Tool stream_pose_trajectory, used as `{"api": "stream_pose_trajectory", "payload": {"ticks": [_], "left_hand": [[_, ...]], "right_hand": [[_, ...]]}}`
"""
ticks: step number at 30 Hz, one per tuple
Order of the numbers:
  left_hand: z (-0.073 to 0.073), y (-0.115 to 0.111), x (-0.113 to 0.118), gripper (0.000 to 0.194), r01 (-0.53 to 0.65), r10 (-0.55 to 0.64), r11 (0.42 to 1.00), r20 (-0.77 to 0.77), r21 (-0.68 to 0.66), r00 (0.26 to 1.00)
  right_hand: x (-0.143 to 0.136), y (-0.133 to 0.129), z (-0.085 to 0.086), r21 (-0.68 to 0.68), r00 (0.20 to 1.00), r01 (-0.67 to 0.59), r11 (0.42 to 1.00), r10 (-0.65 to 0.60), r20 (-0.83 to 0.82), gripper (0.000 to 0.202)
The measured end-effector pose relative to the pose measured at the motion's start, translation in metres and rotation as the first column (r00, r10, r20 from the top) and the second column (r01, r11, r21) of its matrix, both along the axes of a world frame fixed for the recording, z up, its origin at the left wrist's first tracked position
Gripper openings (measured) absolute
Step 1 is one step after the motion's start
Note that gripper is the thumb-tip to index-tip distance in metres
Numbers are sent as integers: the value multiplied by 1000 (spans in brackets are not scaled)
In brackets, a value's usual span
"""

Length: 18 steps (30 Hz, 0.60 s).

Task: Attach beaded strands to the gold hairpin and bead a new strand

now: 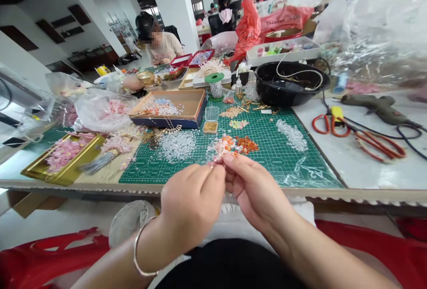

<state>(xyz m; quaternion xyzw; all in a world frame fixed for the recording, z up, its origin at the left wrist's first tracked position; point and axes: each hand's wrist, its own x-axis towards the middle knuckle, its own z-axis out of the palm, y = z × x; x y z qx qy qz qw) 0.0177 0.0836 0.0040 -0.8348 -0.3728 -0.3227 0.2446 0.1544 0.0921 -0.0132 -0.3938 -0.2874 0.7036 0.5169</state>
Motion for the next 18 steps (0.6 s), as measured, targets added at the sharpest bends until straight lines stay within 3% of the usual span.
{"api": "stream_pose_trajectory", "payload": {"ticks": [9,12,16,18], "left_hand": [[-23,-23,-13,17,244,-259,959,-100,-143,961],[-24,-29,-23,14,308,-320,916,-8,-257,947],[-6,-32,-32,21,276,-117,866,367,-417,923],[5,-29,-32,23,235,43,765,411,-600,911]], "right_hand": [[14,-2,0,-210,978,1,978,-45,-205,21],[20,-3,1,-224,976,30,974,-77,-203,28],[23,-7,4,-218,981,40,975,-80,-178,29],[21,-12,7,-213,984,16,977,-53,-171,29]]}}
